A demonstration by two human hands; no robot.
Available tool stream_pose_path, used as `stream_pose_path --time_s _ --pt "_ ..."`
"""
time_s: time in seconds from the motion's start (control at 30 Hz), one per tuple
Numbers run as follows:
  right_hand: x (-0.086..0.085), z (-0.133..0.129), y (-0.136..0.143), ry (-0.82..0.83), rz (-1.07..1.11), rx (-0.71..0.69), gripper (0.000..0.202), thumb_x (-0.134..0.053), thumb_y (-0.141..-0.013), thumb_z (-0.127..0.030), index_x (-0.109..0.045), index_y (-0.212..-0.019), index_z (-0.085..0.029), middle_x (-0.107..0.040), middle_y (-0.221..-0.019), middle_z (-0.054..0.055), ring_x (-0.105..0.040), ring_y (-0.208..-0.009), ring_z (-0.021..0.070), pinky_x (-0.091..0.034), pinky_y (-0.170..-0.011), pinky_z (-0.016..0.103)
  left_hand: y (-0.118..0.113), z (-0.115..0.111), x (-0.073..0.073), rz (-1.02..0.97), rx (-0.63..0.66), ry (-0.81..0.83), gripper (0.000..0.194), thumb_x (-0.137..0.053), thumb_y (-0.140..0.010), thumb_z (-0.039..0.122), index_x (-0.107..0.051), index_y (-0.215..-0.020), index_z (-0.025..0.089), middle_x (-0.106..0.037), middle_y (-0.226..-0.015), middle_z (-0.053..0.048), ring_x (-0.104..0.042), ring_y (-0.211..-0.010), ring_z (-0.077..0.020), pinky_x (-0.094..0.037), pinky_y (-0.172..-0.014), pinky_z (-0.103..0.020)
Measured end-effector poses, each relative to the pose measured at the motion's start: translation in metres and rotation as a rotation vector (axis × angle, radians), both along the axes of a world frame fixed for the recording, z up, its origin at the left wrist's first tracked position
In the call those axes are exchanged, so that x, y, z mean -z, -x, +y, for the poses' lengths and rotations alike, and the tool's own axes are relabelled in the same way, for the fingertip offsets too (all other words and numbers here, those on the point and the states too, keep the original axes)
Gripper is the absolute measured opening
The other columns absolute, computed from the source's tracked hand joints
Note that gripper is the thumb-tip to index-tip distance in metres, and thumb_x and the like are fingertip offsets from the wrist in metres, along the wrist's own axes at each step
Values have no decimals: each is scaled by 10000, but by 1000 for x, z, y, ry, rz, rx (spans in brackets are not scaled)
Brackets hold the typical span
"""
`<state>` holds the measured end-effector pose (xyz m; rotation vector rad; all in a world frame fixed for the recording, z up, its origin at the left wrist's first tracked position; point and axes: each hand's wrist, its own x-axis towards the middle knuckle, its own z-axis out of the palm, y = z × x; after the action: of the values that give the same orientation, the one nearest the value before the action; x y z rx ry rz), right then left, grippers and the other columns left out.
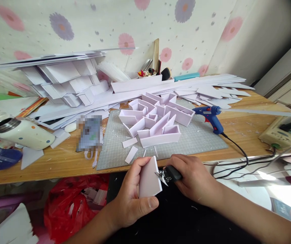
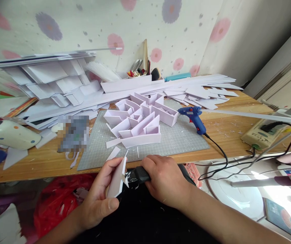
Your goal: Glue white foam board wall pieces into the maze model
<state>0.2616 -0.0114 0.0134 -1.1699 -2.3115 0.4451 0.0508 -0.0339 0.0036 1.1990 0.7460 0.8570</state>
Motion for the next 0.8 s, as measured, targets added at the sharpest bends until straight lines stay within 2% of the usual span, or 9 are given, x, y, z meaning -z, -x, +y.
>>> stream_pose_path --time_s 0.27,0.43,0.67,0.8 --pt "1 1 3 -6 -35 41 165 -482 -704 -61 -557 -784 -184 -616 -699 29 -570 -616 180 -345 -549 259 1 -5 1 -46 36 35 706 -726 -737 489 -364 -1327 351 -471 -1109 -33 -460 -878 -165 -374 -775 -286" --pt "1 2 6 -3 -46 54 179 -490 -674 -44 -539 -768 -188 -602 -670 16 -561 -598 176 -335 -539 254 4 -8 2 -34 29 22 744 -731 -713 522 -369 -1336 336 -446 -1182 -51 -457 -938 -194 -372 -813 -314" --pt "1 1 8 13 -114 89 193 -501 -661 -41 -518 -771 -199 -610 -695 16 -572 -629 179 -334 -556 252 3 -9 -3 -77 44 -9 678 -730 -719 524 -428 -1297 340 -483 -1089 -29 -448 -885 -165 -376 -775 -276" --pt "-2 0 10 63 -152 120 178 -513 -691 -54 -518 -788 -203 -625 -723 18 -586 -651 182 -320 -560 253 4 -9 -3 -112 74 8 668 -718 -738 504 -410 -1309 344 -501 -1084 -38 -471 -893 -176 -392 -759 -281"
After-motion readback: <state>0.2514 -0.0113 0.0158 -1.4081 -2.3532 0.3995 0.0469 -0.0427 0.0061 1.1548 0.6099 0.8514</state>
